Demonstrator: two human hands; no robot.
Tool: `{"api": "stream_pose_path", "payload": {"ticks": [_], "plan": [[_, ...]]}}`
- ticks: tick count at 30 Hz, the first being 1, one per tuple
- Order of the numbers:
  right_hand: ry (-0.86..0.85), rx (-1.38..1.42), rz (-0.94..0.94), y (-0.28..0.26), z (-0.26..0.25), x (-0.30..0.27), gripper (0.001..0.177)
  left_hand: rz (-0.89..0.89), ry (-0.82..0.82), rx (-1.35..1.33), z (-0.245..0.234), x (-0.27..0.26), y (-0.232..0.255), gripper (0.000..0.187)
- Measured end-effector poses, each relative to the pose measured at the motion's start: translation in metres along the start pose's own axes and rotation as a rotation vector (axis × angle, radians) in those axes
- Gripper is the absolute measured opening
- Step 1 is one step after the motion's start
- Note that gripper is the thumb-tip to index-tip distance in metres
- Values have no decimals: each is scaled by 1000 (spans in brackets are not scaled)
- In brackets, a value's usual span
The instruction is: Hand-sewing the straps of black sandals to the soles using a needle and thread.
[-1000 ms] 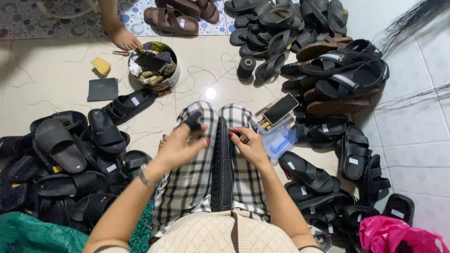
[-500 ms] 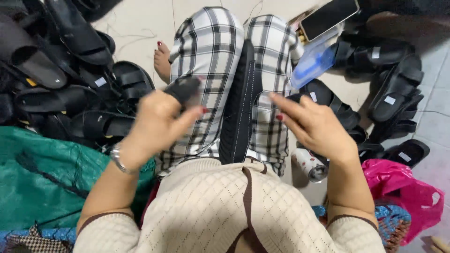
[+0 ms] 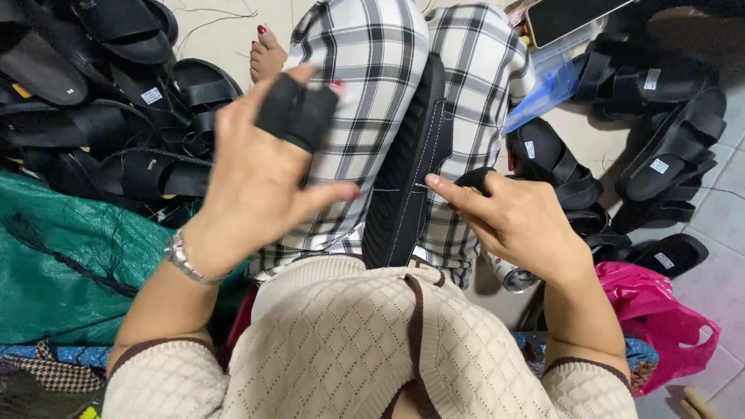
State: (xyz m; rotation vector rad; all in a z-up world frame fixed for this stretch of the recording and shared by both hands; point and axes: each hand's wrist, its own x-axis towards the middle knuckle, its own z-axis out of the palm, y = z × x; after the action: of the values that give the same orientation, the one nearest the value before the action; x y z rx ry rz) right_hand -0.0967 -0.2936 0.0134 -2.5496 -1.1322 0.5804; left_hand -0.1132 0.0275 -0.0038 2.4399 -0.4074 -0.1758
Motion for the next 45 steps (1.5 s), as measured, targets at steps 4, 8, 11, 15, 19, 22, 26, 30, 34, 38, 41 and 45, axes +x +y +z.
{"api": "stream_pose_path", "payload": {"ticks": [4, 8, 11, 15, 19, 22, 26, 30, 34, 38, 41, 45], "plan": [[-1, -8, -2, 0, -1, 1, 53, 161, -241, 47, 38, 5, 0, 131], [-7, -14, -11, -1, -6, 4, 55, 229, -210, 15, 51, 17, 3, 132], [1, -68, -13, -6, -13, 7, 52, 288, -141, 46, 59, 17, -3, 128], [-27, -111, 22, -19, -23, 11, 51, 337, -31, 116, 68, 17, -6, 122], [-85, -166, 58, -29, -26, 11, 55, 379, -6, 88, 68, 22, -3, 129], [-99, -164, 80, -31, -25, 13, 58, 388, 53, 259, 78, 20, -9, 134], [-80, -115, 83, -30, -19, 12, 59, 396, 86, 230, 76, 21, -9, 127], [-42, -55, 89, -29, -13, 14, 56, 409, 50, 70, 73, 21, -10, 118], [21, 12, 54, -24, -11, 16, 47, 429, 76, 46, 74, 22, -12, 103], [7, -20, 45, -32, -18, 24, 46, 433, 104, 89, 78, 22, -14, 102], [-1, -63, 49, -38, -21, 30, 38, 436, 120, 99, 78, 23, -13, 113], [62, -58, 41, -40, -24, 35, 30, 427, 163, 255, 80, 23, -14, 130]]}}
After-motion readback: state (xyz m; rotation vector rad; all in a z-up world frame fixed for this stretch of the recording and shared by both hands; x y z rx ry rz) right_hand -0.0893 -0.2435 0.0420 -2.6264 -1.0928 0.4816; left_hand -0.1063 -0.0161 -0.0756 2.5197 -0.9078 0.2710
